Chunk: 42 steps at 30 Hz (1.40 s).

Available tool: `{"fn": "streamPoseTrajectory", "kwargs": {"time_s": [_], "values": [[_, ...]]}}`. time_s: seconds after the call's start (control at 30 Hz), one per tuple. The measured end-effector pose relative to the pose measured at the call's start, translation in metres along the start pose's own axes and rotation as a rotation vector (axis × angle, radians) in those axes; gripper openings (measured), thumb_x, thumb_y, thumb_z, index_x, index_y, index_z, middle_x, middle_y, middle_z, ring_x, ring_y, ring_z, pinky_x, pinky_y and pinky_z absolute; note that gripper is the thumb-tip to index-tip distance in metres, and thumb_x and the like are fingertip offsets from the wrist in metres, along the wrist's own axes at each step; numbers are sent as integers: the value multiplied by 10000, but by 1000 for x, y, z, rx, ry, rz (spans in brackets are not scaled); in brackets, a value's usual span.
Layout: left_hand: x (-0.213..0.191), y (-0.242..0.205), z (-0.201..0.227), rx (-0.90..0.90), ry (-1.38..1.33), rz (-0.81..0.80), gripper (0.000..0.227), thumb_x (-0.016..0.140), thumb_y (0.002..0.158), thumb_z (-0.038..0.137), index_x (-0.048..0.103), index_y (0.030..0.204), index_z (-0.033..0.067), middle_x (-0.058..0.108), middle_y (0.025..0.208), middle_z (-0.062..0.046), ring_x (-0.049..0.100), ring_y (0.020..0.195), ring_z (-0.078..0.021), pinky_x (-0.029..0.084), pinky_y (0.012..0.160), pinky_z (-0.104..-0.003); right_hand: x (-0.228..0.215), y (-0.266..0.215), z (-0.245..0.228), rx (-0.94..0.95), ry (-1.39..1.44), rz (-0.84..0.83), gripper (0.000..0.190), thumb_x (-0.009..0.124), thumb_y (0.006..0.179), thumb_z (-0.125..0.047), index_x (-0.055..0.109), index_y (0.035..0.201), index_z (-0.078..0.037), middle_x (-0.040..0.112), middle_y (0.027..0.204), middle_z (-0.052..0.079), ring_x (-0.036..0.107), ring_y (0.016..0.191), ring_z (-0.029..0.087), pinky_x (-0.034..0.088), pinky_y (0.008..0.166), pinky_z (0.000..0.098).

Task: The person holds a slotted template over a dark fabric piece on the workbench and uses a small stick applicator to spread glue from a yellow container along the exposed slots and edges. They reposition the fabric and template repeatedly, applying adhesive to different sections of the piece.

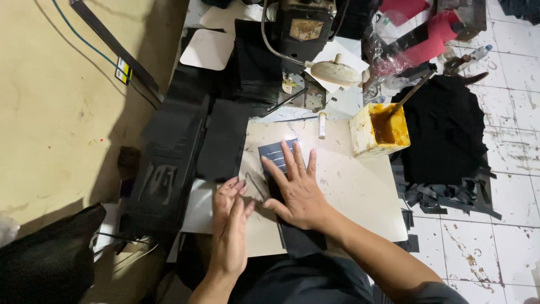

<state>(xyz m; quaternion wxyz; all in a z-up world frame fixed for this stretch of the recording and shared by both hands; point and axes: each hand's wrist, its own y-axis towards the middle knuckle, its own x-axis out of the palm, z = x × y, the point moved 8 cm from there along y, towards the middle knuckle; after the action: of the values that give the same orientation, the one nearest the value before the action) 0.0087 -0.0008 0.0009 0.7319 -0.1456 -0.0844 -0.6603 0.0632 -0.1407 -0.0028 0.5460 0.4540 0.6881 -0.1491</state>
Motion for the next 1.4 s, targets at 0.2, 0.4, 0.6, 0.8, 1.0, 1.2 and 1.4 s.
{"fn": "streamPoseTrajectory", "kwargs": {"time_s": [0.2,0.4,0.6,0.8,1.0,1.2,1.4], "values": [[24,29,-37,-179,-164,40,659,545,933,260,325,1533,100,382,1568,-165,476,1305,-265,398,1032,-430,-40,-6,25,149,923,288,868,204,1026,-759,218,1561,-75,3,1707,208,20,1598,441,60,1260,661],[42,48,-51,-38,237,-9,406,807,835,87,669,1210,17,787,920,-174,737,779,-170,578,616,-272,-44,-6,32,104,1058,540,900,298,975,-784,279,1563,-103,233,1662,100,173,1555,214,101,1270,437],[56,27,-16,85,82,-229,161,625,937,-68,638,1094,-34,723,917,-71,570,727,-73,481,673,-198,-76,-25,51,267,1162,658,681,530,969,-228,212,1548,-66,327,1545,175,337,1407,284,308,1110,397],[67,6,19,97,163,-341,158,588,960,-69,616,1106,-17,745,1000,-87,596,778,-58,483,715,-191,-75,-29,49,384,1477,530,753,534,898,95,216,1568,-32,569,1259,185,544,1146,230,390,1088,351],[64,3,26,87,183,-303,211,605,944,-48,633,1151,-14,771,1066,-113,659,842,-98,511,768,-219,-84,-33,72,358,1691,603,586,569,999,-247,286,1487,-86,573,1243,194,615,1023,204,502,873,331],[58,4,40,96,256,-271,326,644,893,-37,623,1217,-1,792,1100,-122,718,897,-132,522,806,-234,-101,-19,82,464,435,373,570,671,922,-79,406,1419,14,570,1169,157,560,846,156,506,666,262],[49,14,56,19,415,-388,416,720,845,-42,621,1239,47,783,1032,-126,706,856,-135,556,657,-220,-49,1,128,399,-183,236,621,615,962,-423,477,1388,6,577,1166,225,628,986,371,527,830,450]]}}
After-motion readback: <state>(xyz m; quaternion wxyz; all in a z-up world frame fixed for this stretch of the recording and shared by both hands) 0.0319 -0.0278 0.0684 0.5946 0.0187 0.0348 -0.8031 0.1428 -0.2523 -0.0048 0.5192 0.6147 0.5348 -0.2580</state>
